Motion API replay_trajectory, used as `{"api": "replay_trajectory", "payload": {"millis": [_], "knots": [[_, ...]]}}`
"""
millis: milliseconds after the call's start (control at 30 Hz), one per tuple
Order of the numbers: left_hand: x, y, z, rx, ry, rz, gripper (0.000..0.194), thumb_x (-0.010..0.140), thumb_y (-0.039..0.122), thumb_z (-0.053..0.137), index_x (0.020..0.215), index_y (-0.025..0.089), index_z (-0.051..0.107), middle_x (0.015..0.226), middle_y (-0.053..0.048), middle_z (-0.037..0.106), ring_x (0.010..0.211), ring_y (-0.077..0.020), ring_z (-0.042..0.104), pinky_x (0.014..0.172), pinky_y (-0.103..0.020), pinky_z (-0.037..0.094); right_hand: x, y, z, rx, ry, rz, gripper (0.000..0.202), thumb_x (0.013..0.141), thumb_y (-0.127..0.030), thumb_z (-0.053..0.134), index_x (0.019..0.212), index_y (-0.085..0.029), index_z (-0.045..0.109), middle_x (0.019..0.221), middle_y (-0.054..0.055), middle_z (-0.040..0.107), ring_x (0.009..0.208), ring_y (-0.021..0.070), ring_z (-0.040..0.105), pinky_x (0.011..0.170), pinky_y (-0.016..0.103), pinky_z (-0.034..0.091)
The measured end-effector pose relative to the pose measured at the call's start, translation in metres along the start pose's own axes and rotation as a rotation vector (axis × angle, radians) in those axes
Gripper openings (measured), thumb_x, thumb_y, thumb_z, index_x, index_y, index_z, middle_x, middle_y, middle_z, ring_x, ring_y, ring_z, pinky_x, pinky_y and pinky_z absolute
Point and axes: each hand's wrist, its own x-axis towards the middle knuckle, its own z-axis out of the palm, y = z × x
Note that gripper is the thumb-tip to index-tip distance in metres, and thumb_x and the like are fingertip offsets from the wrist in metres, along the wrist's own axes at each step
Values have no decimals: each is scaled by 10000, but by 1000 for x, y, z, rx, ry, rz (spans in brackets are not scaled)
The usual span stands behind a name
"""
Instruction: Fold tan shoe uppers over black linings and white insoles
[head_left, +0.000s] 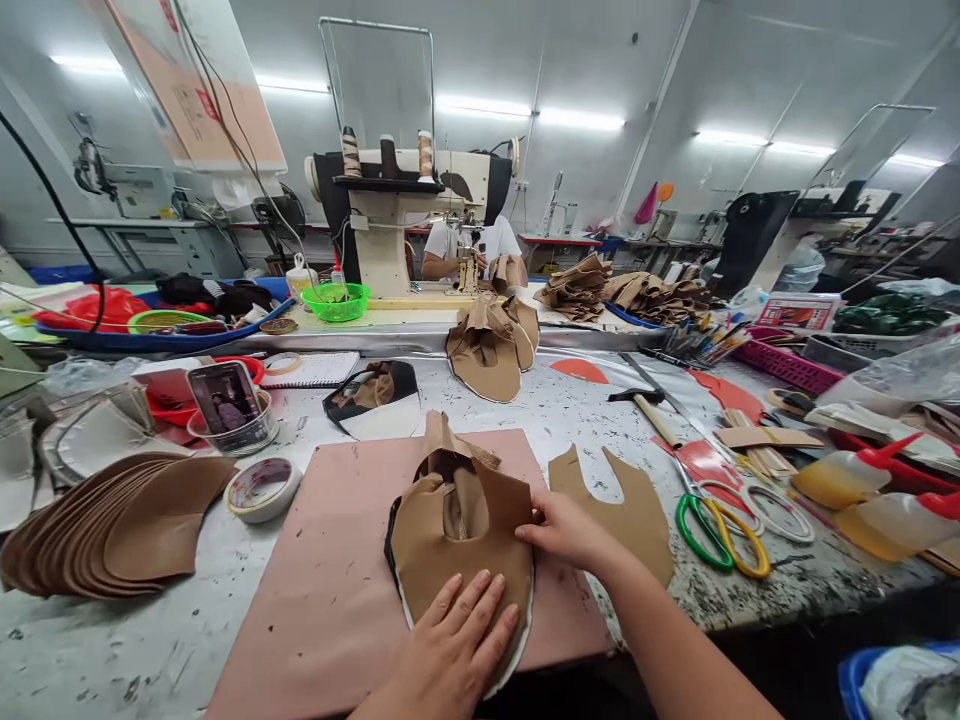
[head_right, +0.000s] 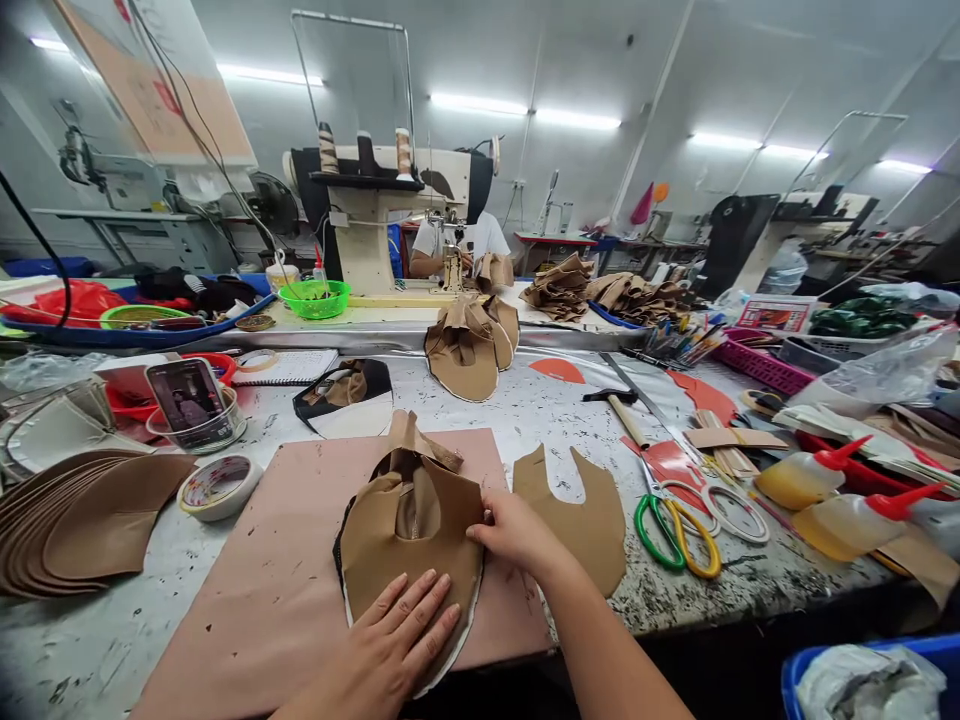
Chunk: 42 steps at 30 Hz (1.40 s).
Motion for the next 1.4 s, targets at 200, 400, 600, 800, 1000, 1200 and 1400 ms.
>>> {"api": "replay_trajectory", "payload": {"millis": [200, 400, 600, 800, 1000, 1200, 1400], "knots": [[22, 3, -17, -28, 31, -79, 701, 740, 744, 404, 1142, 200, 590, 1414, -150, 384, 1158, -357, 473, 938, -467, 367, 11, 15, 1, -94, 13, 12, 101, 645, -119, 616, 737, -155, 637, 830, 29, 659, 732, 181, 578, 610, 258, 408], [50, 4, -13, -4, 68, -119, 804, 799, 628, 454, 1389, 100, 309, 1397, -197, 393, 1259, -344, 372, 1042, -479, 263, 13, 3, 0, -254, 75, -15, 194, 676, -94, 584, 851, -178, 594, 795, 21, 624, 719, 171, 543, 609, 252, 370], [33, -2, 0, 25, 30, 68, 583, 902, 477, 380, 1365, 123, 364, 1407, -189, 357, 1307, -323, 319, 1057, -444, 287, 14, -8, -8, -185, -9, -76, 60, 766, -182, 538, 775, -196, 596, 783, 5, 642, 725, 160, 550, 612, 243, 366], [43, -1, 3, -10, 178, -76, 489, 870, 403, 469, 1296, 162, 461, 1269, -135, 559, 1114, -288, 547, 927, -390, 443, 20, -1, -2, -172, 70, 44, 86, 708, -158, 590, 640, -191, 548, 668, -27, 614, 655, 140, 526, 564, 225, 337], [46, -13, 4, 38, 101, -194, 773, 835, 553, 409, 1410, 71, 225, 1467, -190, 192, 1362, -313, 157, 1103, -464, 174, 21, 1, 3, -177, 115, 64, 134, 662, -83, 570, 618, -190, 504, 657, -20, 606, 644, 141, 525, 555, 224, 337], [65, -21, -10, 66, 144, -215, 470, 870, 430, 452, 1201, 113, 556, 1303, -177, 516, 1288, -318, 358, 1058, -465, 286, 18, 3, 12, -190, 189, 60, 158, 700, -88, 570, 791, -202, 507, 749, -10, 588, 676, 151, 539, 604, 246, 399], [74, -25, -19, 103, 100, -293, 610, 841, 393, 475, 1331, 37, 399, 1383, -228, 391, 1290, -338, 347, 1044, -472, 321, 7, 12, 30, -494, 314, -116, 252, 847, -80, 401, 925, -206, 604, 942, 83, 567, 882, 222, 535, 773, 335, 447]]}}
